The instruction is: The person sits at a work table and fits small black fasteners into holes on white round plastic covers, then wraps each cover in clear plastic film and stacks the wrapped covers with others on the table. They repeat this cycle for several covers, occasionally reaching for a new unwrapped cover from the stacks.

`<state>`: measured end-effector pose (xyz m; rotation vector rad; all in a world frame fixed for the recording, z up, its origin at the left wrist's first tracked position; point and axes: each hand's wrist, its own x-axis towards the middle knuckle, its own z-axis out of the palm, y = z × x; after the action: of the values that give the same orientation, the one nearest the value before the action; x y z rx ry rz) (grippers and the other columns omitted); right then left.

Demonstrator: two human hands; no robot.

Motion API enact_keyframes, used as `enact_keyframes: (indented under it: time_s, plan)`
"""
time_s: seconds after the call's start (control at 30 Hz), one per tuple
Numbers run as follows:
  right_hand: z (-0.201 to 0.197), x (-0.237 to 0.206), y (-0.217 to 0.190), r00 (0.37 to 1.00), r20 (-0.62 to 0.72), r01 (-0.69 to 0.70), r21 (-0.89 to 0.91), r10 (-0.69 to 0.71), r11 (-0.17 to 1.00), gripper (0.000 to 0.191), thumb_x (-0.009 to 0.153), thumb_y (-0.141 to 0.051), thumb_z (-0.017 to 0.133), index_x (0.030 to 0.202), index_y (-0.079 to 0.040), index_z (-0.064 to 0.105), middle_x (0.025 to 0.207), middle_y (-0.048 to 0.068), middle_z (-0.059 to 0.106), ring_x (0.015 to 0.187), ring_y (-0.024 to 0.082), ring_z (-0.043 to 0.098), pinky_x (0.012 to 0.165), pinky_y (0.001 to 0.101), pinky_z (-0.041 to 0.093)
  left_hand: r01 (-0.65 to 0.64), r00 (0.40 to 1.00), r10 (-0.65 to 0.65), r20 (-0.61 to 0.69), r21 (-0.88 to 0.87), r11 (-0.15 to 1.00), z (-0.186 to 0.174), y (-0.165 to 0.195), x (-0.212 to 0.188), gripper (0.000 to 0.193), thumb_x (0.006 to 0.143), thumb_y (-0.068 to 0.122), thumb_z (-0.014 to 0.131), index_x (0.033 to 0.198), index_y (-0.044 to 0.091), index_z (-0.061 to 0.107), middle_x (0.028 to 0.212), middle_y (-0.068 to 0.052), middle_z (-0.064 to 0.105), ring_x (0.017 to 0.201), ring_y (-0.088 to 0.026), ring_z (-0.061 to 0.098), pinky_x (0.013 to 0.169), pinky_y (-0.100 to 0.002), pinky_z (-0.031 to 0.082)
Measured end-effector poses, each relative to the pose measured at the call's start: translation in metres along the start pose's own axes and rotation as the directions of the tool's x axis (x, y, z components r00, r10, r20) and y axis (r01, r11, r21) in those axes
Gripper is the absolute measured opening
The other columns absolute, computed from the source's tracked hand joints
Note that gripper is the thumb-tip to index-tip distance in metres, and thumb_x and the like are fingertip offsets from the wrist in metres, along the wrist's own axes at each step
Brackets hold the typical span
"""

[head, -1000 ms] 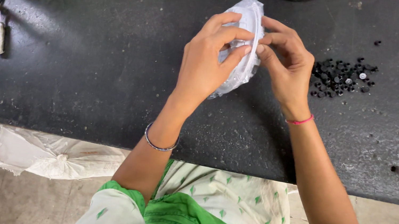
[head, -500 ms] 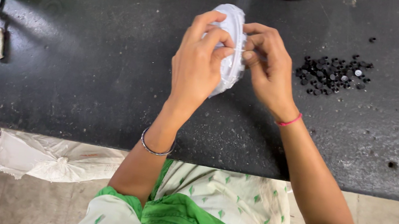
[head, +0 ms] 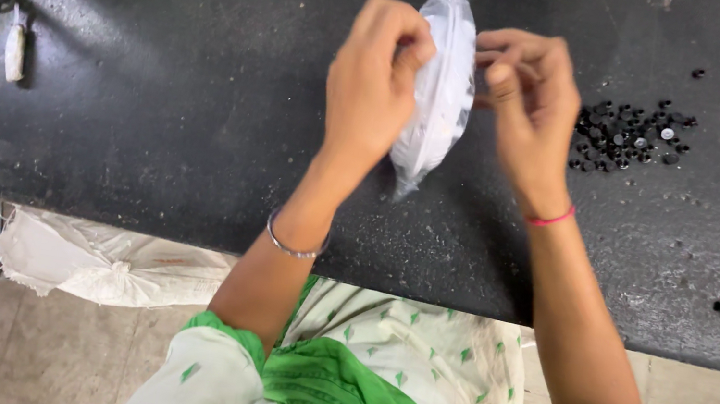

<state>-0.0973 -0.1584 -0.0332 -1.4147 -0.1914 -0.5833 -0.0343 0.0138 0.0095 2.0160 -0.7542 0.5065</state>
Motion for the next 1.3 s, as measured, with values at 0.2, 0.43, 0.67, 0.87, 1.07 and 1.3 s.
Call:
enact_keyframes:
  time_s: [0.2, 0.43, 0.67, 0.87, 1.07, 1.3]
  plan:
    - [0.000, 0.001, -0.004, 0.967, 0.246, 0.096, -0.119, -0.065, 0.988, 0.049, 0.102, -0.018, 0.076, 0.143, -0.006, 0.053, 0.161, 0.015, 0.043, 0.143, 0.028, 0.054, 0.110, 0.0399, 0.059, 0.132, 0.984, -0.150, -0.097, -0.167, 0.977, 0.015, -0.069, 0.029, 0.013, 0.102, 0.018, 0.068, 0.101, 0.006, 0.065, 0.092, -0.002, 0.071, 0.079, -0.014, 0.069, 0.073, -0.030, 0.057]
    - [0.009, -0.001, -0.005, 0.959, 0.266, 0.207, -0.434, -0.095, 0.877, 0.076, 0.097, -0.020, 0.085, 0.158, -0.010, 0.041, 0.165, 0.016, 0.036, 0.145, 0.032, 0.054, 0.106, 0.0403, 0.056, 0.222, 0.958, -0.285, -0.008, -0.609, 0.762, 0.031, -0.073, 0.000, 0.028, 0.111, 0.027, 0.057, 0.131, 0.006, 0.056, 0.128, -0.007, 0.062, 0.101, -0.015, 0.061, 0.088, -0.030, 0.052]
    - [-0.004, 0.002, 0.000, 0.989, 0.121, 0.136, -0.464, -0.089, 0.875, 0.047, 0.116, -0.007, 0.061, 0.162, -0.012, 0.049, 0.165, 0.012, 0.043, 0.150, 0.026, 0.053, 0.106, 0.0320, 0.060, -0.015, 0.990, 0.074, 0.121, -0.427, 0.904, 0.032, -0.036, -0.024, 0.040, 0.117, 0.019, 0.056, 0.156, 0.018, 0.047, 0.161, -0.008, 0.043, 0.149, -0.023, 0.049, 0.119, -0.034, 0.052]
    - [-0.004, 0.003, -0.004, 0.962, 0.244, 0.202, -0.343, -0.120, 0.917, 0.049, 0.109, -0.003, 0.065, 0.155, -0.009, 0.051, 0.168, 0.017, 0.036, 0.151, 0.030, 0.049, 0.112, 0.0359, 0.056, 0.042, 0.998, -0.013, 0.067, -0.456, 0.889, 0.022, -0.027, -0.018, 0.037, 0.109, 0.011, 0.065, 0.145, 0.019, 0.061, 0.158, -0.009, 0.049, 0.138, -0.023, 0.059, 0.106, -0.031, 0.061]
    - [0.005, 0.004, 0.006, 0.983, 0.046, 0.180, -0.356, -0.175, 0.917, 0.021, 0.105, 0.004, 0.072, 0.124, -0.004, 0.070, 0.156, 0.012, 0.053, 0.140, 0.025, 0.063, 0.103, 0.0327, 0.063, 0.014, 0.998, -0.035, -0.056, -0.340, 0.940, 0.026, -0.020, -0.012, 0.013, 0.101, 0.012, 0.072, 0.114, 0.011, 0.070, 0.141, -0.005, 0.061, 0.124, -0.019, 0.067, 0.094, -0.029, 0.061]
    - [-0.013, 0.002, 0.024, 0.986, -0.001, 0.158, -0.314, -0.167, 0.936, 0.010, 0.117, -0.001, 0.059, 0.126, -0.003, 0.061, 0.149, 0.011, 0.059, 0.127, 0.017, 0.065, 0.100, 0.0306, 0.060, 0.019, 0.997, -0.041, -0.070, -0.289, 0.957, 0.041, -0.033, -0.006, 0.009, 0.107, 0.013, 0.065, 0.115, 0.009, 0.063, 0.136, -0.003, 0.065, 0.111, -0.015, 0.071, 0.091, -0.030, 0.060]
